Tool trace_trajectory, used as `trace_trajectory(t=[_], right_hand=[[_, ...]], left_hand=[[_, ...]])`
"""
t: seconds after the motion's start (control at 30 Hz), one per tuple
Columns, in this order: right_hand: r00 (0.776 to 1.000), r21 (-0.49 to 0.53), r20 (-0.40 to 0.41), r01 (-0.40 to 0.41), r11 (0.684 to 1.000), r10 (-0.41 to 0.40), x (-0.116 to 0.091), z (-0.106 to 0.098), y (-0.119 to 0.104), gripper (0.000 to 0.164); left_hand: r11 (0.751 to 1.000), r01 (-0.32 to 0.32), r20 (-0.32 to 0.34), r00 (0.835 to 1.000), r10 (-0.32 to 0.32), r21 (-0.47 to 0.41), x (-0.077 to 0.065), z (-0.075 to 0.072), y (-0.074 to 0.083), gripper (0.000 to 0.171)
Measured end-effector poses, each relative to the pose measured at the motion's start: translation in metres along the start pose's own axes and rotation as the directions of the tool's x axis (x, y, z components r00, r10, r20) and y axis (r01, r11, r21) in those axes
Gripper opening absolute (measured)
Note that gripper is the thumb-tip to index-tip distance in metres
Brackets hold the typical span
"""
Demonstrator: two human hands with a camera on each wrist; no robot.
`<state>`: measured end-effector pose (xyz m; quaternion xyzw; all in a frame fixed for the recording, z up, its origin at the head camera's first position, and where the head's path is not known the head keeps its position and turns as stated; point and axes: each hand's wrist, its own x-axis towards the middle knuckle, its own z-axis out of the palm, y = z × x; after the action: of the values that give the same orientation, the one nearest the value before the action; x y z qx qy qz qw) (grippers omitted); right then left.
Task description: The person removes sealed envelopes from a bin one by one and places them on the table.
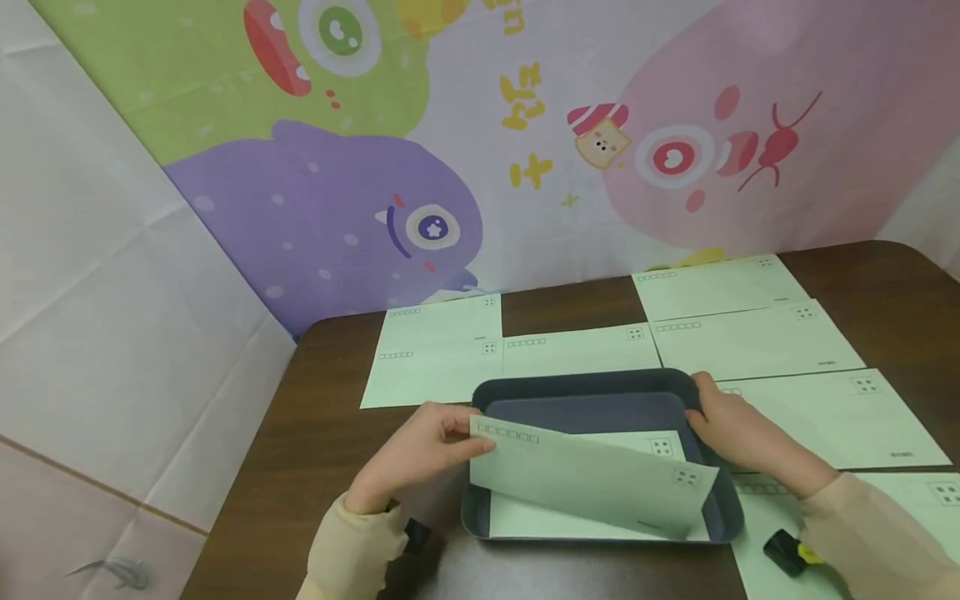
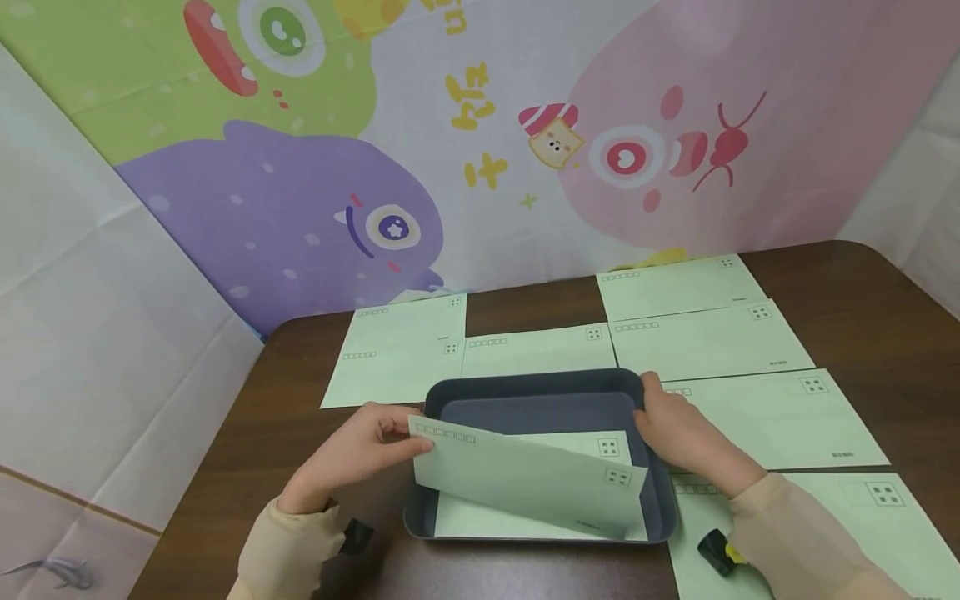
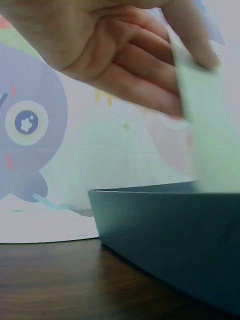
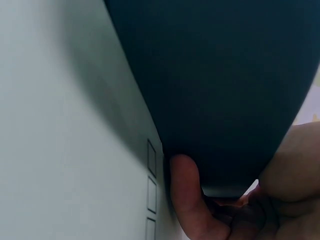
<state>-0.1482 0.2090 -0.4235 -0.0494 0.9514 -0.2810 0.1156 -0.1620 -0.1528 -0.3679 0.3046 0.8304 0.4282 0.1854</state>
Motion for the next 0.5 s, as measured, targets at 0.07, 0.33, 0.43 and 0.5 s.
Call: trace_trajectory(t=[0.07,0.33,0.43,0.5], right_hand=[[1.0,-0.001,-0.001,-0.003,1.0,0.003,0.0,0.0,0.0,0.046],[1.0,0.005,-0.006,-0.001,1.0,0.001,0.0,0.0,0.001,0.046],[1.0,0.006,-0.001,-0.008,1.0,0.009,0.0,0.0,0.001,0.046],[1.0,0.01,0.002,-0.009,1.0,0.009,0.0,0.0,0.001,0.046]], left_hand=[[0.996,0.001,-0.071,0.997,-0.008,-0.093,0.0,-0.002,0.001,0.014],[0.941,0.004,-0.374,0.917,-0.138,-0.338,0.001,-0.009,-0.002,0.025],[0.925,-0.004,-0.489,0.85,-0.197,-0.38,0.003,-0.012,-0.005,0.024],[0.922,-0.006,-0.557,0.798,-0.229,-0.387,0.003,-0.015,-0.007,0.023]])
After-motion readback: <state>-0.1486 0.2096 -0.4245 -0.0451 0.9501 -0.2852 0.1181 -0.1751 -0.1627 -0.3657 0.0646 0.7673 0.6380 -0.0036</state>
